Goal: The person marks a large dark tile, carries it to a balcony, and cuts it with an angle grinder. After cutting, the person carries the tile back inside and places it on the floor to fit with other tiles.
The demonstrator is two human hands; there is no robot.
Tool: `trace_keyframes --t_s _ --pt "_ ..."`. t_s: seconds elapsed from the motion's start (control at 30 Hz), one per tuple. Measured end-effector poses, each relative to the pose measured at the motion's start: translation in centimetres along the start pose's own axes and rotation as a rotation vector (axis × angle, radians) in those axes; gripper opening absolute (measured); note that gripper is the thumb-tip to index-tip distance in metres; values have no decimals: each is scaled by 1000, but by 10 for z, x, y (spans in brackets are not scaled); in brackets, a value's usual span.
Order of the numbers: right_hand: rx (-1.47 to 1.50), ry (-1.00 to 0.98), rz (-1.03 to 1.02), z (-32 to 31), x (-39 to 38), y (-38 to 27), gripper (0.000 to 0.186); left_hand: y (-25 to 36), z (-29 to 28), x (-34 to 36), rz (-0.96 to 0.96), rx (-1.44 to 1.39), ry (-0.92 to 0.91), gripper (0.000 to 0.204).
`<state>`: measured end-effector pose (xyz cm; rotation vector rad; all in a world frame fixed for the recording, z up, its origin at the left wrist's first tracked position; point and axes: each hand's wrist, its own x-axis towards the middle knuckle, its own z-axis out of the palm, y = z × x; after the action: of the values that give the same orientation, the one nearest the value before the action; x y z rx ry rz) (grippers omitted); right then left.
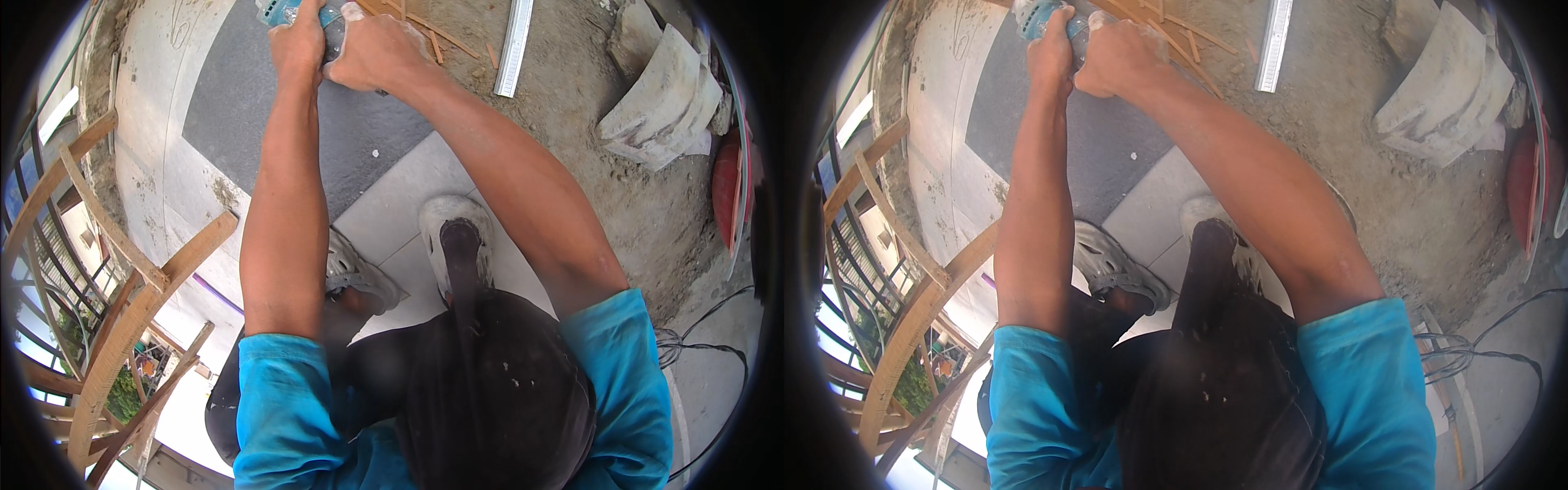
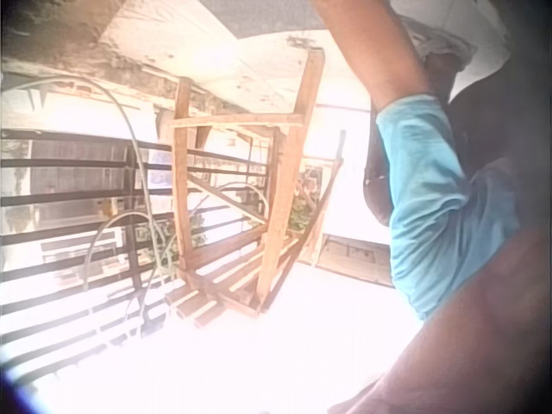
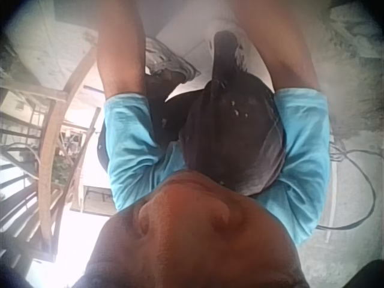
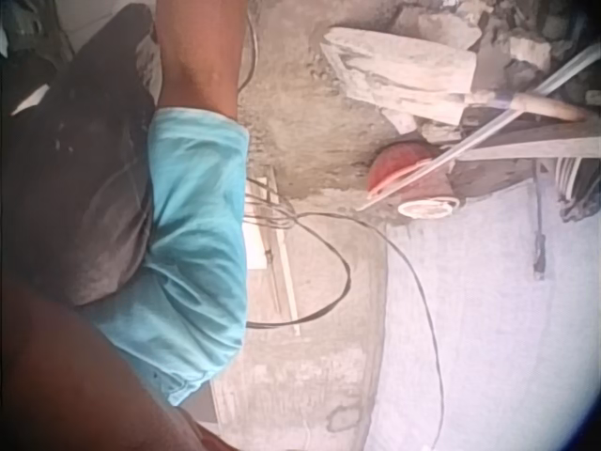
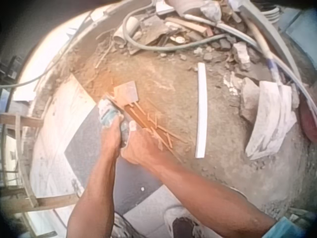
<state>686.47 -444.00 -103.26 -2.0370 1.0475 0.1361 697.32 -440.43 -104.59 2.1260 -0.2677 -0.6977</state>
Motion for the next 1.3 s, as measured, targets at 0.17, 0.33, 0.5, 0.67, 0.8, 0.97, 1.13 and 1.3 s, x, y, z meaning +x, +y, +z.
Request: trace_keyframes --t_s 0.17,0.33,0.5,0.67,0.8,0.97,1.13,1.3 --pt "-12 -2 1 0 -2 0 85 -5 -1 3 1 -34 -19 38" --pt "-28 14 -2 1 -2 3 84 1 1 -7 13 9 -12 40" --pt "-29 10 8 1 -4 2 82 -2 0 -4 -43 58 19 46" --pt "-11 -9 4 -1 -7 3 79 -3 1 -5 -41 98 53 52" --pt "-2 18 -7 -1 -10 4 78 -3 2 -7 -26 82 46 53" --pt "-1 26 -9 4 -9 8 78 -5 2 -7 -43 62 24 50" --pt "-16 24 2 3 -11 8 80 -7 2 -9 -40 37 5 48" --pt "-21 21 3 4 -13 10 82 -7 4 -12 -34 61 27 49"
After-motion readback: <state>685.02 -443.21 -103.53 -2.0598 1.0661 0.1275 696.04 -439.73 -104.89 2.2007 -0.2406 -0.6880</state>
